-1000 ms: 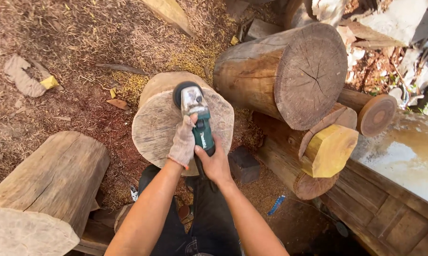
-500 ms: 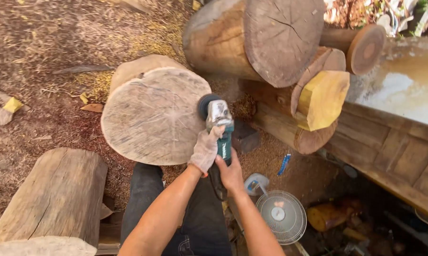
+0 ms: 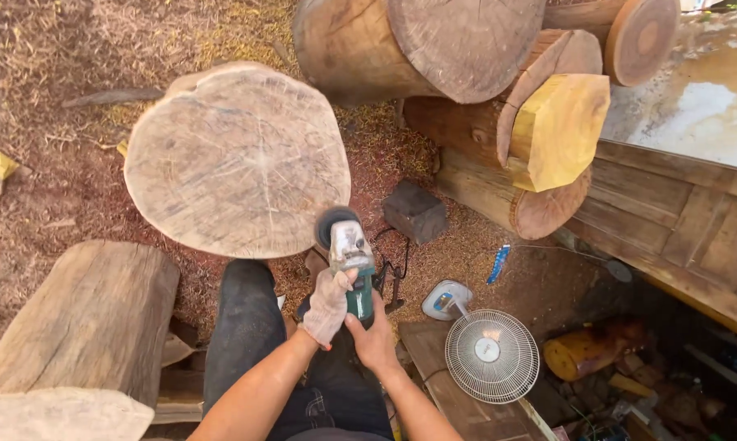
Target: The person sands a large tree trunk section using an angle grinder.
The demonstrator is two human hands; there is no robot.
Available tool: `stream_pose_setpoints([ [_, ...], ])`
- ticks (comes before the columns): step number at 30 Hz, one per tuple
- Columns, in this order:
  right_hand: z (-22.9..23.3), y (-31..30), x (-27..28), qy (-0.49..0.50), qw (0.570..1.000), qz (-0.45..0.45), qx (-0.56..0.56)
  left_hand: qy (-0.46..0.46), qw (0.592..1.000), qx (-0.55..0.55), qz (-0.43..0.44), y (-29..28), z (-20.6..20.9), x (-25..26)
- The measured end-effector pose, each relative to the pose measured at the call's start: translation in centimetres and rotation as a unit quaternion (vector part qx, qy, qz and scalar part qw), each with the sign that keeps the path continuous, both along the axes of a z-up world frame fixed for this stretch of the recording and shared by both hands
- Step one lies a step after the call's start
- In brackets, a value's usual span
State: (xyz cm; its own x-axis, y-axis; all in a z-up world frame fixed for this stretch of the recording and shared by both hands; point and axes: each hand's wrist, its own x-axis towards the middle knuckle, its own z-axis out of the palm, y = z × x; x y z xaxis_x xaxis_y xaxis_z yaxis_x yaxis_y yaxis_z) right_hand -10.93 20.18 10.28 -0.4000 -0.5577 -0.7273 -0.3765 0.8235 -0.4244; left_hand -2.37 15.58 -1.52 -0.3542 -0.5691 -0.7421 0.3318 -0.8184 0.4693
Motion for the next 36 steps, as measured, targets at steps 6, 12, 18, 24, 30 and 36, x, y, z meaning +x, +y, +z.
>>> stream_pose_setpoints([
  [6, -0.2, -5.9, -1.1, 0.001, 1.000, 0.027, -0.013, 0.012, 0.997, 0.035, 0.071, -5.5, -0.9, -1.5],
  [12, 0.5, -1.7, -3.4, -0.024, 0.996, 0.080, -0.003, 0.039, 0.988, 0.067, 0.136, 1.4, -1.2, -2.4],
  [18, 0.8, -1.2, -4.7, -0.035, 0.992, 0.120, 0.035, 0.048, 0.978, 0.060, 0.194, 0.3, 3.0, -2.4],
  [24, -0.4, -3.0, -6.2, -0.020, 0.996, 0.090, 0.008, -0.023, 0.988, 0.000, 0.156, 3.0, -5.3, -6.1],
  [30, -0.3, -0.5, -6.0, -0.052, 0.989, 0.141, -0.008, 0.019, 0.979, 0.001, 0.204, 3.2, 0.0, -3.8],
  [36, -0.2, -2.2, -1.1, -0.089, 0.975, 0.202, 0.037, 0.112, 0.950, 0.029, 0.289, 3.8, 0.8, 2.3],
])
